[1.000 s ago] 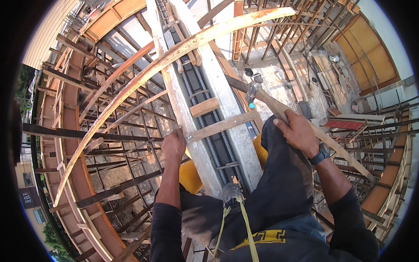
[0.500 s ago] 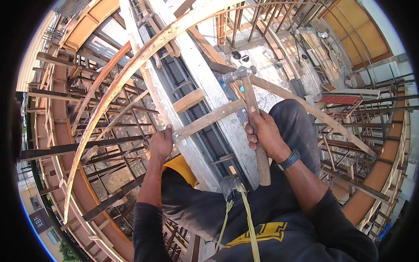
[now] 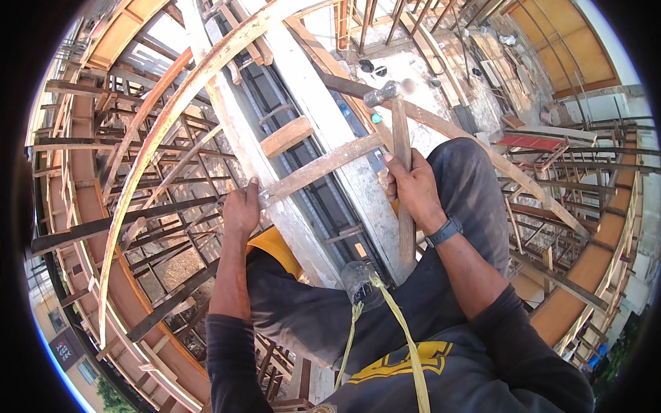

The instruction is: The person positions and secures wooden formwork components on an elevated concrete beam using a hammer.

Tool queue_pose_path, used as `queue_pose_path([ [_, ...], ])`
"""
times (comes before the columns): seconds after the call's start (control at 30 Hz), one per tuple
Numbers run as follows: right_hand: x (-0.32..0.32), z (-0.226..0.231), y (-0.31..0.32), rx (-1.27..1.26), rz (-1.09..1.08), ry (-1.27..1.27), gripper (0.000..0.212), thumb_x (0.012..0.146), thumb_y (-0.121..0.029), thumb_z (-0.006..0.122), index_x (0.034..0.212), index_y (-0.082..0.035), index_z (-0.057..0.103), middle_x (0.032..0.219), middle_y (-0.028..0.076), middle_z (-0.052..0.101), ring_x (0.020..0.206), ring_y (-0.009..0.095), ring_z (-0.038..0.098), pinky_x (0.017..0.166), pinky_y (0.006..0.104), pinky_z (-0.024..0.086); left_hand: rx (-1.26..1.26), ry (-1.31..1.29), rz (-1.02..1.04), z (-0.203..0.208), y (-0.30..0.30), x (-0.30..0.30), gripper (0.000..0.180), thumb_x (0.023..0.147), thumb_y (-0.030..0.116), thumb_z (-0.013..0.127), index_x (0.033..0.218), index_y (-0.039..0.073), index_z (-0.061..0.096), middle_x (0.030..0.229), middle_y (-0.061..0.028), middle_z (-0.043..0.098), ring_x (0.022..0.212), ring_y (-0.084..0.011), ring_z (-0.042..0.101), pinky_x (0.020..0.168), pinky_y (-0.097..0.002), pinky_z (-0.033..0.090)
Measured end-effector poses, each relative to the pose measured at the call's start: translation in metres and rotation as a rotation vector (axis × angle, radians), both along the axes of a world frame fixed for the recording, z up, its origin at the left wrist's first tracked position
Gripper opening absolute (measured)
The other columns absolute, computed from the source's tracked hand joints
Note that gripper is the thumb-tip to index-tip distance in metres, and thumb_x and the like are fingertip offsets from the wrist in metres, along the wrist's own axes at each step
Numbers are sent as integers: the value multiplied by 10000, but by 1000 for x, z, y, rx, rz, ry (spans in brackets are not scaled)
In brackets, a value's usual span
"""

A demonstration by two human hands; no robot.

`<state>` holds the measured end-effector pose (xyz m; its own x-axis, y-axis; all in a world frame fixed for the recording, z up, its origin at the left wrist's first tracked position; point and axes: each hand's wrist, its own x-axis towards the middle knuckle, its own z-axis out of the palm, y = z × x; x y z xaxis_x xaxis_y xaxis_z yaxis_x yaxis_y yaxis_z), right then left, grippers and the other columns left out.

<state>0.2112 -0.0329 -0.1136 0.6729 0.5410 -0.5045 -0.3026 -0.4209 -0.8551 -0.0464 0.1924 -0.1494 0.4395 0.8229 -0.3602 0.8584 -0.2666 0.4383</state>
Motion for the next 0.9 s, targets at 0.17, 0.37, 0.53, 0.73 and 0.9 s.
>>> queue_pose_path([
  [0.17,6,13,5,11,-87,75,263,984,-257,655,1020,-20,545,709,0,542,538,82,527,455,264,456,-10,-18,51,-7,2,-1,688,1002,501,450,740,-90,684,774,-351,632,820,-513,645,771,-556,486],
  [0.37,36,78,20,88,-22,177,288,992,-274,637,1103,-32,526,750,-7,515,566,76,506,465,256,448,-30,127,-11,10,9,8,723,1011,554,398,809,-61,720,843,-331,669,881,-479,664,824,-533,493],
  [0.53,49,86,71,78,-11,175,282,1021,-349,596,1033,-78,516,763,-19,474,581,65,478,489,236,427,-112,279,-149,8,15,12,747,1018,566,371,760,-45,716,791,-314,663,843,-474,664,797,-538,495],
  [0.73,49,55,108,118,-195,251,307,1001,-360,632,1044,-86,501,753,-5,479,554,80,472,473,252,436,-230,90,-145,1,16,-4,746,1013,564,417,627,-19,677,575,-265,589,598,-470,625,599,-538,493],
  [0.9,38,52,98,-30,-231,371,365,1031,-439,548,1039,-77,504,730,10,492,515,94,486,437,269,445,-311,64,-103,0,17,-8,687,1013,530,456,644,-4,683,554,-242,584,578,-449,622,580,-528,478],
])
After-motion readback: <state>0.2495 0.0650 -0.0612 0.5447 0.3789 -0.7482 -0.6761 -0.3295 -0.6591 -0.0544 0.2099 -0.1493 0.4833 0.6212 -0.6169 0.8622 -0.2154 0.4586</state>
